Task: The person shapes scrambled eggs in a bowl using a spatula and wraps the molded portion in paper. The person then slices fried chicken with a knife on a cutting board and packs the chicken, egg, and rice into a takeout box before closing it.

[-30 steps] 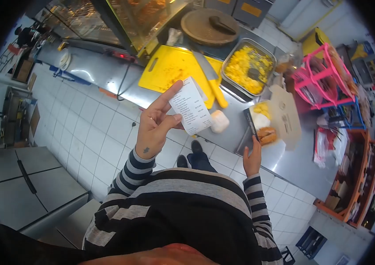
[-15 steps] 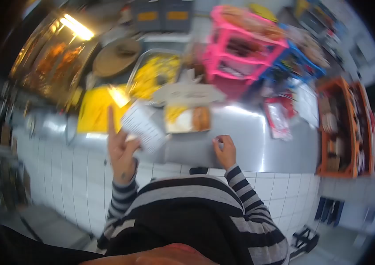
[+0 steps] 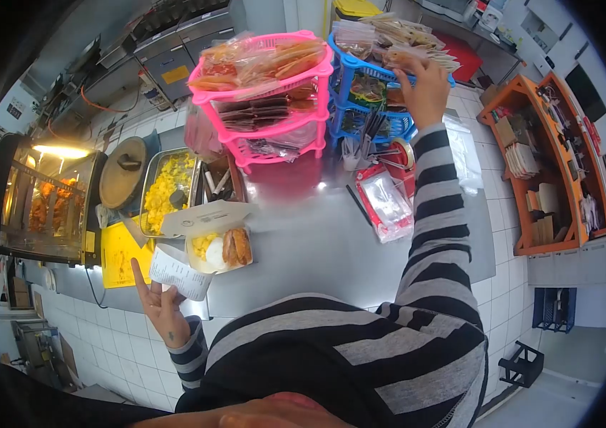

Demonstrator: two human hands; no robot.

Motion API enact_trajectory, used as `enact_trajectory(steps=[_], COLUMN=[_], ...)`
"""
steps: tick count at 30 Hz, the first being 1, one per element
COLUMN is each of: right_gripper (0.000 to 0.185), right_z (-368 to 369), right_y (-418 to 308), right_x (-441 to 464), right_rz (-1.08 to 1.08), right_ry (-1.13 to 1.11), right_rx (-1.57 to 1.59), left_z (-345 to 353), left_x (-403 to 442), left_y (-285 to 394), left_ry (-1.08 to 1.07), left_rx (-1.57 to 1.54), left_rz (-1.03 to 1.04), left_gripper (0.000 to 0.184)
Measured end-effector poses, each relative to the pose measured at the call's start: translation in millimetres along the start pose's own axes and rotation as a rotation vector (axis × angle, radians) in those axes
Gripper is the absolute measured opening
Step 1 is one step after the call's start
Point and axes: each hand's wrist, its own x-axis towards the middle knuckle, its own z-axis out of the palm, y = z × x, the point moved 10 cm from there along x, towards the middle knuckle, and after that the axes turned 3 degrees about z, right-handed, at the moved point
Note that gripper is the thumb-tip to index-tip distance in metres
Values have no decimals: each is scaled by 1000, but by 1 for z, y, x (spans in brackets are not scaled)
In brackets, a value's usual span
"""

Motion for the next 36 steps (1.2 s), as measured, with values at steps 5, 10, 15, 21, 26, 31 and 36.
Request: enact_trajectory(steps=[5, 10, 15, 21, 26, 31, 36], right_gripper=[11, 14, 16, 18, 25, 16, 23], right_z=[-10, -45, -9, 50, 80, 94, 90], right_y=[0, 32, 87, 117, 119, 111, 67], right_x=[17, 10, -39, -127, -159, -186, -238], right_rz=[-162, 109, 615, 914, 533, 243, 122], right_ry=[73, 267, 47, -538, -861, -1040, -959], right_rx=[107, 781, 1540, 1013, 397, 270, 371], left_z=[23, 32, 13, -6, -7, -13, -17], left_x=[2, 5, 3, -3, -10, -14, -16], left_y=[-8, -10, -18, -23, -23, -21, -27], left_ry=[9, 18, 75, 129, 141, 209, 168], left_rx=[12, 65, 114, 140, 168, 201, 212], left_rz=[-19, -5, -15, -47, -48, -59, -71], left_gripper=[81, 80, 79, 76, 74, 72, 72])
